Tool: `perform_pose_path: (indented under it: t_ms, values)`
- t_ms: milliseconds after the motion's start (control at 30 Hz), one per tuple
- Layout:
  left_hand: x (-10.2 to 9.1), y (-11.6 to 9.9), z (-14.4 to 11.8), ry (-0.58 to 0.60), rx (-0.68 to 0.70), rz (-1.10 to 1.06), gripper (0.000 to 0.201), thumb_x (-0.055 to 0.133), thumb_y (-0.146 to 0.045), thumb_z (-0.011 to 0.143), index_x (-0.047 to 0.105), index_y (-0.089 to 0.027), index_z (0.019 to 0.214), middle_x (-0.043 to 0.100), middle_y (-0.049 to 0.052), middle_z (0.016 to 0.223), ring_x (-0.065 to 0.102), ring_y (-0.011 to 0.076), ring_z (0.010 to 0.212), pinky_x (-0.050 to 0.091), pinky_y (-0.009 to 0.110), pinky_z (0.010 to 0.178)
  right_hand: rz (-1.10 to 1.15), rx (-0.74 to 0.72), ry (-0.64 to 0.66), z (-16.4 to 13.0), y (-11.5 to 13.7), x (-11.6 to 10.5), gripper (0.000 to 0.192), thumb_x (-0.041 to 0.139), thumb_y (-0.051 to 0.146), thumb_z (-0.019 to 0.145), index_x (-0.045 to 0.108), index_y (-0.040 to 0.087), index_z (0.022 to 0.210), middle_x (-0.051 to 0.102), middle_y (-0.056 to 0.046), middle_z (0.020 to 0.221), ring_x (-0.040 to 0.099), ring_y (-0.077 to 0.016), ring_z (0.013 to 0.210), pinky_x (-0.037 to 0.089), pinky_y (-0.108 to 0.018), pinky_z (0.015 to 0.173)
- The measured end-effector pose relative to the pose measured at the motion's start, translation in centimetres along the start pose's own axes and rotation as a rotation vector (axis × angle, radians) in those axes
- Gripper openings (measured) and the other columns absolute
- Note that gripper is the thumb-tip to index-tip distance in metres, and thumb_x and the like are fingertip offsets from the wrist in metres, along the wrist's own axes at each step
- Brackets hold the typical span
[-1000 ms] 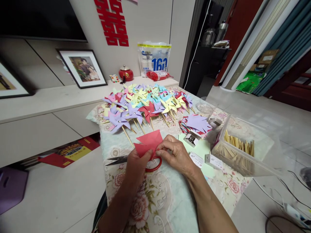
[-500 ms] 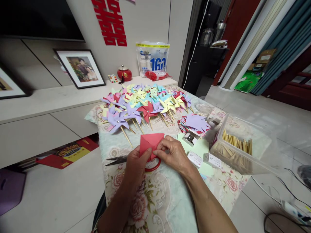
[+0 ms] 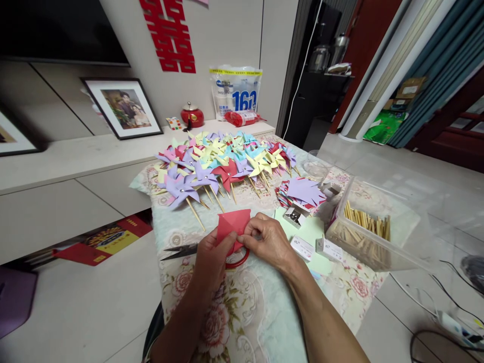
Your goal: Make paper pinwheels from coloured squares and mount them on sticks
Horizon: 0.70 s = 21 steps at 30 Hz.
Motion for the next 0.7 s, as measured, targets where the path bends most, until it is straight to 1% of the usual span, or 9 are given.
perform_pose_path:
  t_ms: [167, 267, 400, 533, 600, 667, 700]
  values:
    - [-0.2, 0.4, 0.1, -0.011, -0.013, 0.008, 0.019, 0.074, -0.031, 0.068, 0.068, -0.014, 0.075, 0.06, -0.004, 0.055, 0.048, 0.0093, 0.048, 0.04, 0.021, 0.051, 0.004, 0.001, 0.003, 0.1, 0.0, 0.0, 0.02, 0.07, 0.024, 0.083, 0.059, 0.018, 0.066, 0.051, 0.003, 0.069, 0.049, -0.0124, 0.064, 0.037, -0.025, 0.059]
    - [-0.2, 0.2, 0.1, -0.002, -0.016, -0.002, 0.021, 0.074, -0.032, 0.069, 0.067, -0.014, 0.074, 0.061, -0.003, 0.055, 0.049, 0.0094, 0.048, 0.041, 0.021, 0.05, 0.015, 0.005, 0.004, 0.1, -0.1, 0.1, 0.021, 0.07, 0.024, 0.082, 0.059, 0.018, 0.065, 0.051, 0.003, 0.069, 0.049, -0.0124, 0.064, 0.037, -0.025, 0.058]
    - [-0.1, 0.0, 0.1, 0.02, -0.024, -0.015, 0.021, 0.074, -0.032, 0.069, 0.066, -0.013, 0.071, 0.058, -0.004, 0.051, 0.048, 0.0086, 0.045, 0.041, 0.02, 0.048, 0.042, -0.001, 0.0, 0.1, -0.2, 0.1, 0.023, 0.071, 0.024, 0.081, 0.058, 0.018, 0.064, 0.052, 0.003, 0.068, 0.049, -0.0124, 0.064, 0.037, -0.024, 0.058]
    - [-0.1, 0.0, 0.0, 0.0, -0.04, -0.014, 0.02, 0.075, -0.031, 0.068, 0.067, -0.013, 0.073, 0.058, -0.004, 0.052, 0.048, 0.0082, 0.045, 0.042, 0.02, 0.047, 0.06, -0.008, -0.001, 0.1, 0.1, -0.2, 0.026, 0.073, 0.029, 0.081, 0.059, 0.018, 0.062, 0.052, 0.002, 0.067, 0.048, -0.0124, 0.064, 0.036, -0.025, 0.058]
    - [-0.1, 0.1, 0.0, 0.002, -0.058, -0.015, 0.021, 0.075, -0.032, 0.068, 0.069, -0.013, 0.076, 0.059, -0.004, 0.054, 0.049, 0.0087, 0.046, 0.044, 0.021, 0.048, 0.077, -0.013, -0.053, 0.1, 0.2, -0.8, 0.027, 0.073, 0.032, 0.082, 0.061, 0.018, 0.063, 0.053, 0.002, 0.067, 0.048, -0.0127, 0.063, 0.036, -0.026, 0.059]
    - [-0.1, 0.2, -0.2, 0.027, -0.098, -0.028, 0.024, 0.077, -0.032, 0.067, 0.07, -0.014, 0.08, 0.062, -0.002, 0.058, 0.052, 0.0101, 0.049, 0.047, 0.023, 0.051, 0.14, -0.014, -0.177, 0.1, -0.1, -1.8, 0.023, 0.071, 0.035, 0.084, 0.065, 0.018, 0.069, 0.057, 0.0, 0.071, 0.05, -0.0137, 0.066, 0.038, -0.027, 0.062]
    - [-0.1, 0.2, -0.3, 0.055, -0.128, -0.03, 0.025, 0.077, -0.033, 0.067, 0.07, -0.014, 0.081, 0.064, -0.001, 0.06, 0.054, 0.011, 0.05, 0.049, 0.024, 0.053, 0.196, -0.007, -0.251, 0.1, -0.4, -2.4, 0.019, 0.07, 0.036, 0.084, 0.068, 0.019, 0.076, 0.059, -0.001, 0.075, 0.052, -0.0145, 0.07, 0.039, -0.028, 0.066]
Point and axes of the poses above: each hand's wrist, its own z-axis towards the middle knuckle, its own x-axis out of the palm, y = z × x, the point moved 5 cm from there along z, towards the middle knuckle
